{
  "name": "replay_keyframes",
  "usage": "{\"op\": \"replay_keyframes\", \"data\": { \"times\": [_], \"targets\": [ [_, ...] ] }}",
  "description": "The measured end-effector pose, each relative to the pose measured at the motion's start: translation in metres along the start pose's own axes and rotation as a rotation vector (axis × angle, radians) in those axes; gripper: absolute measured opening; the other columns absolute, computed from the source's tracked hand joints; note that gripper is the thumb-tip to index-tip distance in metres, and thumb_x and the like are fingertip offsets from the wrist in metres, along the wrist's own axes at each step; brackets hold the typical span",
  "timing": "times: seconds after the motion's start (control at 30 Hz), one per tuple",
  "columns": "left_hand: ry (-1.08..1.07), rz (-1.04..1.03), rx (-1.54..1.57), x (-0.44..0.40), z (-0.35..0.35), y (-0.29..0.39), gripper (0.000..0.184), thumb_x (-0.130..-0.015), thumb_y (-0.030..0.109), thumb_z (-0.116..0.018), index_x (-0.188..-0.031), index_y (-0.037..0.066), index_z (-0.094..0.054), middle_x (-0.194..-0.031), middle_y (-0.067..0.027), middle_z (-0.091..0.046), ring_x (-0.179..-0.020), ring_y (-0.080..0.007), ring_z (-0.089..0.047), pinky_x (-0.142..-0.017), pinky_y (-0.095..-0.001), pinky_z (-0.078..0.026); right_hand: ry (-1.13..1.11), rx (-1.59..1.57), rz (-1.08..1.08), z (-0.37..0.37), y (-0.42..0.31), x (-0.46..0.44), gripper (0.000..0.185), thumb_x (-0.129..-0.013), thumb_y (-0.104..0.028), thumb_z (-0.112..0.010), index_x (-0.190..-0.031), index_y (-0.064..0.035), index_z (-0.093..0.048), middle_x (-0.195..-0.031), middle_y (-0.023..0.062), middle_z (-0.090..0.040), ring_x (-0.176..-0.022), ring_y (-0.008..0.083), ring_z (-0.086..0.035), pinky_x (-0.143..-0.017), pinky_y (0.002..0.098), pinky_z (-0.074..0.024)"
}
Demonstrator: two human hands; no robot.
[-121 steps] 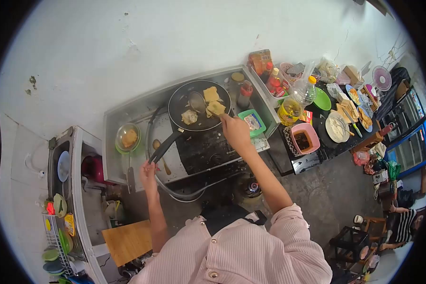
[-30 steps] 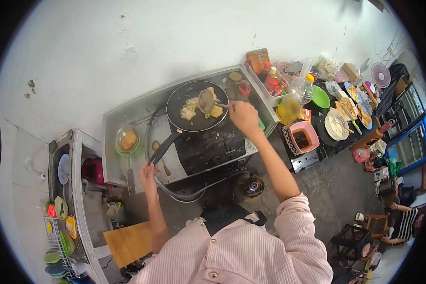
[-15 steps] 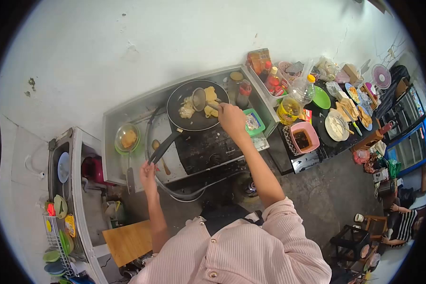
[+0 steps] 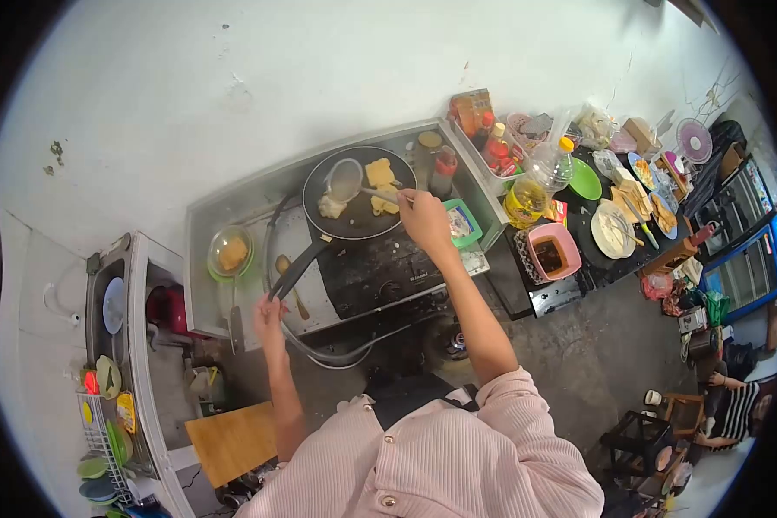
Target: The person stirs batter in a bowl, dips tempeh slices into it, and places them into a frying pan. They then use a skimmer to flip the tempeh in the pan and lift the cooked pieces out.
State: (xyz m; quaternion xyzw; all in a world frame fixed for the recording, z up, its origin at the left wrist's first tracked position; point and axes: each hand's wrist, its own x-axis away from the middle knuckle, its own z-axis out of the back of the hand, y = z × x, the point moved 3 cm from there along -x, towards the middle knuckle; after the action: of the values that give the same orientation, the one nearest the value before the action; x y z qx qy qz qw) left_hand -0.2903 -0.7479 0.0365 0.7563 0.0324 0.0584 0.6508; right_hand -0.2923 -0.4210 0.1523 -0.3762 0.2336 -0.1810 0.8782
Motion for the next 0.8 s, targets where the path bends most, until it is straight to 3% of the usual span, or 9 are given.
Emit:
{"op": "replay_keyframes", "data": {
  "times": [0.2,0.3,0.53,0.8],
  "targets": [
    [-0.007,0.005,0.001,0.0,0.0,0.0,0.032,-0.085,0.016,-0.056,-0.109,-0.002,-0.045,-0.083,-0.0027,-0.051,-0.087,-0.0122,-0.054,-0.084,-0.0247,-0.037,0.008,0.043,0.042,-0.004,-0.004,0.005,0.022,-0.081,-0.022,-0.052,-0.089,-0.0055,-0.064,-0.071,0.0202,-0.059,-0.07,0.0368,-0.057,-0.062,0.0419,-0.0449],
    [0.013,0.022,0.001,0.002,-0.003,0.006,0.032,-0.085,0.016,-0.056,-0.109,-0.002,-0.045,-0.083,-0.0029,-0.051,-0.087,-0.0126,-0.054,-0.084,-0.0252,-0.037,0.044,0.236,0.073,-0.002,-0.005,0.004,0.021,-0.08,-0.021,-0.051,-0.088,-0.0064,-0.065,-0.072,0.0197,-0.06,-0.067,0.0361,-0.058,-0.062,0.0432,-0.0456],
    [0.016,0.032,-0.026,0.001,-0.001,0.004,0.031,-0.085,0.016,-0.056,-0.108,-0.001,-0.046,-0.083,-0.003,-0.051,-0.086,-0.0124,-0.054,-0.083,-0.0243,-0.038,0.113,0.287,0.191,-0.02,0.002,0.003,0.018,-0.08,-0.021,-0.052,-0.081,-0.0076,-0.064,-0.064,0.0163,-0.059,-0.061,0.034,-0.058,-0.055,0.0424,-0.0458],
    [0.012,0.013,-0.035,0.001,-0.001,0.004,0.029,-0.085,0.017,-0.056,-0.106,-0.001,-0.047,-0.084,-0.0038,-0.054,-0.085,-0.0116,-0.054,-0.081,-0.0235,-0.037,0.084,0.275,0.178,-0.02,0.0,0.012,0.019,-0.08,-0.021,-0.052,-0.078,-0.0058,-0.064,-0.064,0.0168,-0.059,-0.06,0.0343,-0.057,-0.055,0.0425,-0.0452]
  ]
}}
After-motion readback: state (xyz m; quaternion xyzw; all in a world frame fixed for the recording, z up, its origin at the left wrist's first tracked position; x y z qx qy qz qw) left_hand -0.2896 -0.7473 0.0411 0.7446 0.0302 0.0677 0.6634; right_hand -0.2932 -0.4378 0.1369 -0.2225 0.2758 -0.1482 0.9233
